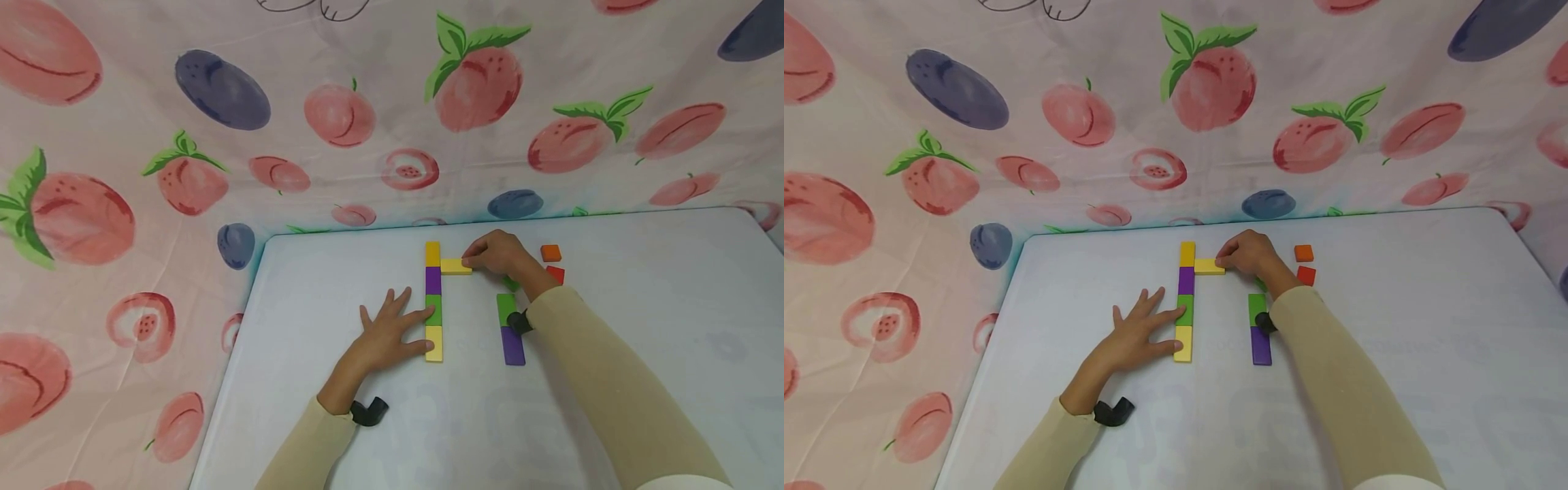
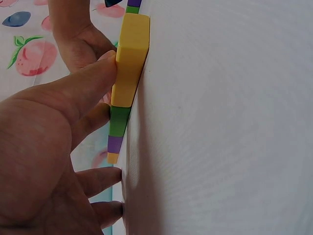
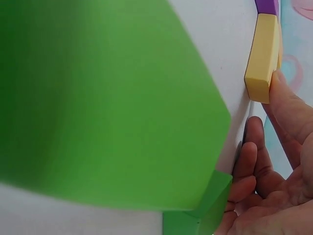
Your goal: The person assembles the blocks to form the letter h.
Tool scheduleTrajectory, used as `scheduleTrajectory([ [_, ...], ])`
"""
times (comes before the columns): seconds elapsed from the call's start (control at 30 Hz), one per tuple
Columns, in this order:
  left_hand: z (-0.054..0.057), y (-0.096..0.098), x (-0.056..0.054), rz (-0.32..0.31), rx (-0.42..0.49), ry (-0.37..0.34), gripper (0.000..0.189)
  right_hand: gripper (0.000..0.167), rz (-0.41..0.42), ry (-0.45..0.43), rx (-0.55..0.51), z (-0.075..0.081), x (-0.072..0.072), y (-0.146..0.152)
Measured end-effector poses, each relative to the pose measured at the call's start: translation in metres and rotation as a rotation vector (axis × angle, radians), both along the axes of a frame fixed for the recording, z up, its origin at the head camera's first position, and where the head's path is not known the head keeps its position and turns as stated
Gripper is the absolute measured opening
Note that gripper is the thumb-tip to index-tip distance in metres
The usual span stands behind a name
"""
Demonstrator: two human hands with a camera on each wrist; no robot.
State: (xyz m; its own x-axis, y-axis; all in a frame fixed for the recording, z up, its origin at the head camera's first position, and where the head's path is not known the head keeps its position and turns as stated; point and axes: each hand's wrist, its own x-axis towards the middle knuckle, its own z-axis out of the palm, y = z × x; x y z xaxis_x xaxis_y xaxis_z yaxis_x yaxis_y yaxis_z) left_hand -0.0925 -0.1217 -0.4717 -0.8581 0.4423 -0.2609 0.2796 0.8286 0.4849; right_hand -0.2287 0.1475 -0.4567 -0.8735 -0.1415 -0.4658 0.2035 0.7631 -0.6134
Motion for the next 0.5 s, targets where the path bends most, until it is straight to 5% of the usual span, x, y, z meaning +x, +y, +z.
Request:
scheduleTrajectory([
  [0.5,0.0014,0.0006,0.0006,0.009,-0.004,0.003,0.064,0.036,0.059,0.023,-0.014,0.0025,0.0005,0.0075],
])
